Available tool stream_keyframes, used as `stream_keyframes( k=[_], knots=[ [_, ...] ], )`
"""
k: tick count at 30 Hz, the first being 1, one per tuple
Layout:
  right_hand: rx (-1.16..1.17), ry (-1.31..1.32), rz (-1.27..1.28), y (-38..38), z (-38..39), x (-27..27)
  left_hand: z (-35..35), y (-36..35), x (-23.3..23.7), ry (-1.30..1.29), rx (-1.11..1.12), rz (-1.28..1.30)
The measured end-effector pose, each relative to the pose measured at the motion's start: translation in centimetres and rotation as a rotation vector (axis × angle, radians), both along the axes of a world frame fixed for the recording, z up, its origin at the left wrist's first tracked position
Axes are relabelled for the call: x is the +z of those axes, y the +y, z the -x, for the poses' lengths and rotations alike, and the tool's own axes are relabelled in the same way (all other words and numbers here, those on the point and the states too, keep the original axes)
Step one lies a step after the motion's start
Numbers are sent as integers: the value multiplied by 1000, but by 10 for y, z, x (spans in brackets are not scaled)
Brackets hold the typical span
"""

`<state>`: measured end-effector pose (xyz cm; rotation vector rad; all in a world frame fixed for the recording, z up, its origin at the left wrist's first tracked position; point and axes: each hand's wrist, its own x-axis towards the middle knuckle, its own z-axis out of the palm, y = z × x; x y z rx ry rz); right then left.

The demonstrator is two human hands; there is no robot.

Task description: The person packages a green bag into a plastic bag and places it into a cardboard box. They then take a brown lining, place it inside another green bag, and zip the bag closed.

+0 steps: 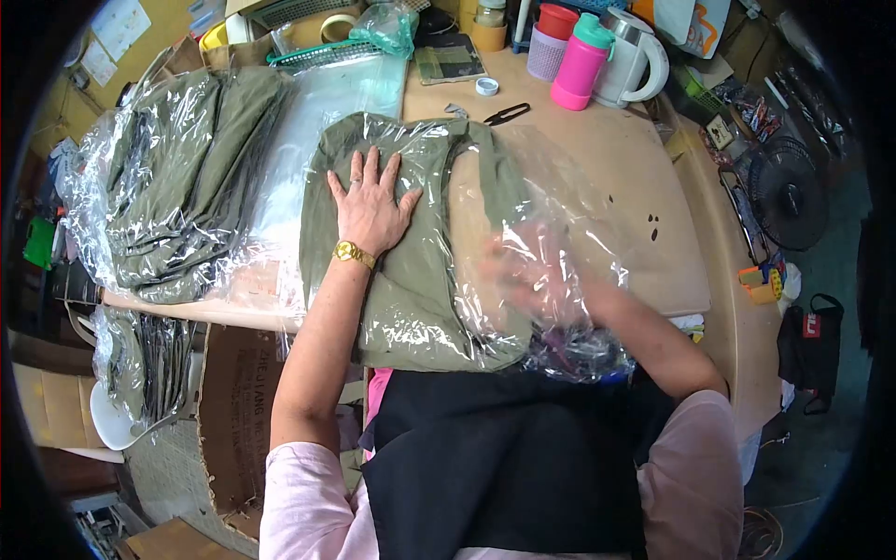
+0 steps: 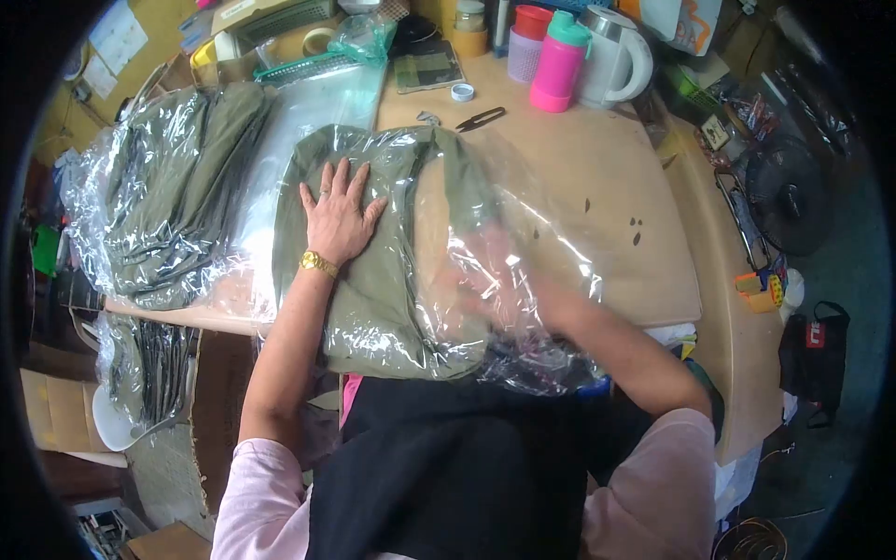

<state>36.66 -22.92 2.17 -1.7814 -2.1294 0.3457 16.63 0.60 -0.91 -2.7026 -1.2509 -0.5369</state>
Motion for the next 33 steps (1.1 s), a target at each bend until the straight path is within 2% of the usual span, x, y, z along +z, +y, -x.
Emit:
stream_keyframes(
  k=[2,4,5,6,7,9,10,11,12,13,14,16,17,18,20,21,22,24,25,28,30,32,33],
  knots=[
    [-9,-331,-173,24,-54,10,0,-1,-3,-1,-8,8],
    [-372,-287,-116,32,-125,-27,0,1,-5,-16,-15,-7],
    [-377,-291,-125,35,-141,-36,0,0,0,12,-20,16],
    [-382,-225,-249,38,-150,-39,-2,3,2,5,-20,9],
    [-386,-155,-369,39,-159,-44,-4,4,2,-42,-24,15],
    [-433,-138,-343,41,-118,-29,-8,-8,8,-168,-28,15],
    [-470,-125,-330,50,-101,-18,-11,-23,23,-204,-85,-129],
    [-479,-124,-334,56,-97,-15,-13,-43,56,-119,-139,61],
    [-433,554,-86,58,-93,-15,-14,-63,76,-28,-189,259],
    [-345,1221,181,60,-91,-16,-14,-78,69,-50,-269,154],
    [-348,1222,182,65,-93,-19,-15,-93,75,43,-269,284],
    [-172,658,394,79,-95,-25,-9,-99,40,-2,-288,133],
    [-263,873,364,80,-89,-26,-6,-98,23,0,-288,127],
    [-261,873,360,77,-76,-20,-5,-97,11,-27,-245,155],
    [-315,1733,321,67,-59,-11,0,-95,-1,-55,-208,186],
    [-147,2063,391,68,-65,-20,3,-95,-3,-45,-199,185],
    [-154,2063,384,65,-73,-18,4,-94,-4,-38,-192,184],
    [-449,1829,-30,48,-100,-13,4,-95,-6,-32,-194,165],
    [-413,1597,51,34,-131,-27,3,-95,-5,-23,-182,166],
    [-475,1491,-90,-9,-123,2,1,-93,-5,-24,-182,151],
    [-404,1420,-62,-34,-60,43,0,-94,-3,-32,-171,171],
    [-329,1346,-26,-58,-27,51,1,-95,-3,-34,-174,176],
    [-252,815,55,-71,-21,49,1,-95,-2,-21,-162,187]
  ],
)
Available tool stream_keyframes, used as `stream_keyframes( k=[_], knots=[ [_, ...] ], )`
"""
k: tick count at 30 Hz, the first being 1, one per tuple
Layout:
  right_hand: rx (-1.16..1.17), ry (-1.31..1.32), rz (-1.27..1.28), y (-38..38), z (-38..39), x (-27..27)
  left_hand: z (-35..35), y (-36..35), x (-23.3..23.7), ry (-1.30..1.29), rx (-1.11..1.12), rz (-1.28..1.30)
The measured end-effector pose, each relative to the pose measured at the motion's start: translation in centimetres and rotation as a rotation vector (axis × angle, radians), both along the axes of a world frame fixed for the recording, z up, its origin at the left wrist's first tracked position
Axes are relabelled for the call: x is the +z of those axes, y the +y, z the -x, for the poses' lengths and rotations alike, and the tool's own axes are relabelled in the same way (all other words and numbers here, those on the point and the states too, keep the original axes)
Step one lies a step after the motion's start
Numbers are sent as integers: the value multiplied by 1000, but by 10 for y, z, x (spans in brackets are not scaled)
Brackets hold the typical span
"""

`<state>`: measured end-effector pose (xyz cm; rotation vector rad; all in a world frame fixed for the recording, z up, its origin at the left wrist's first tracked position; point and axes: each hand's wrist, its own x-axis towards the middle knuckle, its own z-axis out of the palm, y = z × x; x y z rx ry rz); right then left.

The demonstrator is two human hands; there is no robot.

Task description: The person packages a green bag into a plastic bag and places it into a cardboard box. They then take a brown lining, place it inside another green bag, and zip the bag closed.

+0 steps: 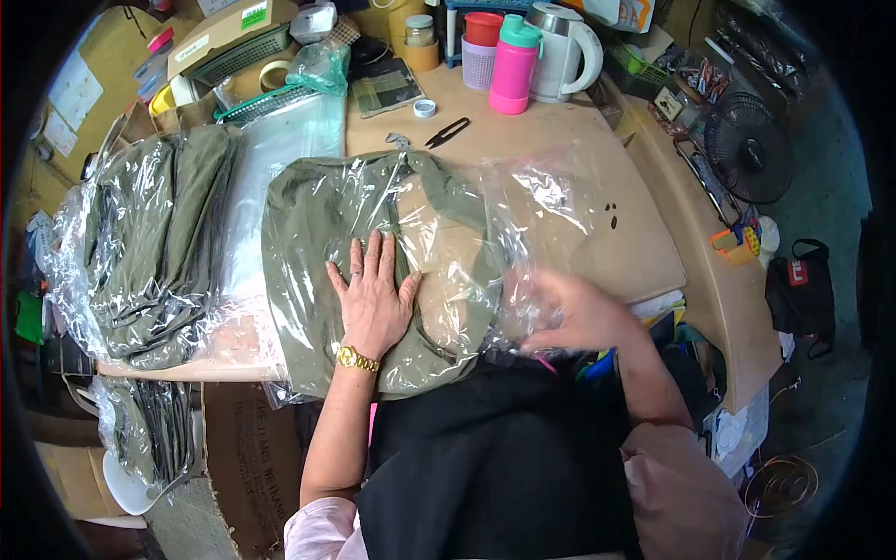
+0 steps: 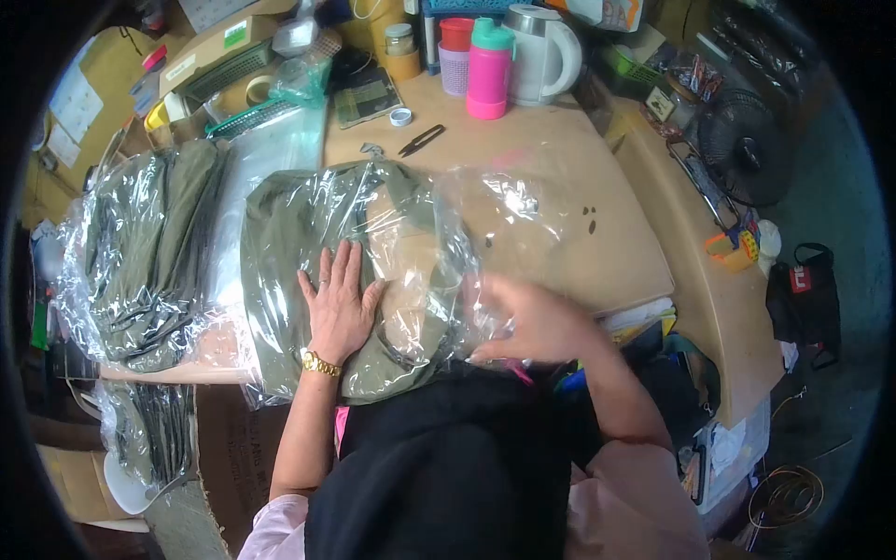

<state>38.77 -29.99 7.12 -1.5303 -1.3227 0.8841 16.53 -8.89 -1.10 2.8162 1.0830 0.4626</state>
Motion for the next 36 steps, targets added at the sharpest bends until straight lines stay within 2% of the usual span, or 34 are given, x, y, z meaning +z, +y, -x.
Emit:
stream_keyframes(
  k=[1,3,5,7,9,10,11,12,13,15,16,18,19,20,21,22,24,27,31,33,35,36],
  knots=[
    [130,-515,95,-8,1,0,0,1,1,16,9,6],
    [-293,57,446,-25,-59,-4,-1,-1,2,15,4,6],
    [-566,-200,410,-55,-131,-22,-5,-6,4,-9,26,10],
    [-871,-1009,369,-66,-145,-24,-6,-4,1,-18,24,-24],
    [-961,-865,-16,-36,-95,13,-7,-6,2,10,36,-4],
    [-886,-704,-225,-11,-66,27,-7,-7,4,24,41,-3],
    [-831,-406,-250,18,-20,49,-7,-7,4,26,36,-6],
    [-593,-538,-357,43,1,45,-7,-7,3,30,38,-7],
    [-381,-659,-284,61,25,44,-8,-7,3,32,42,-10],
    [-157,-1018,-257,103,44,0,-8,-7,0,19,42,-11],
    [-162,-1016,-262,110,32,-13,-6,-6,0,7,45,-6],
    [-250,-790,261,128,-22,-33,-6,-6,5,16,36,6],
    [-380,-664,188,127,-67,-64,-6,-7,6,20,31,24],
    [-521,-968,410,117,-79,-50,-7,-8,5,13,62,24],
    [-747,-959,315,106,-95,-46,-7,-7,4,-1,65,21],
    [-867,-831,191,94,-116,-57,-7,-7,3,-12,64,9],
    [-899,-890,300,61,-113,-37,-5,-6,1,-12,74,11],
    [-946,-832,422,30,-91,-51,-5,-5,0,-34,63,-6],
    [-857,-1004,428,31,-51,-66,-5,-5,-4,-43,68,-20],
    [-693,-1024,264,51,-63,-88,-5,-4,-4,-61,57,-29],
    [-742,-809,403,74,-91,-82,-3,-1,-3,-55,40,0],
    [-632,-605,390,85,-102,-65,-1,2,-1,-152,7,130]
  ],
)
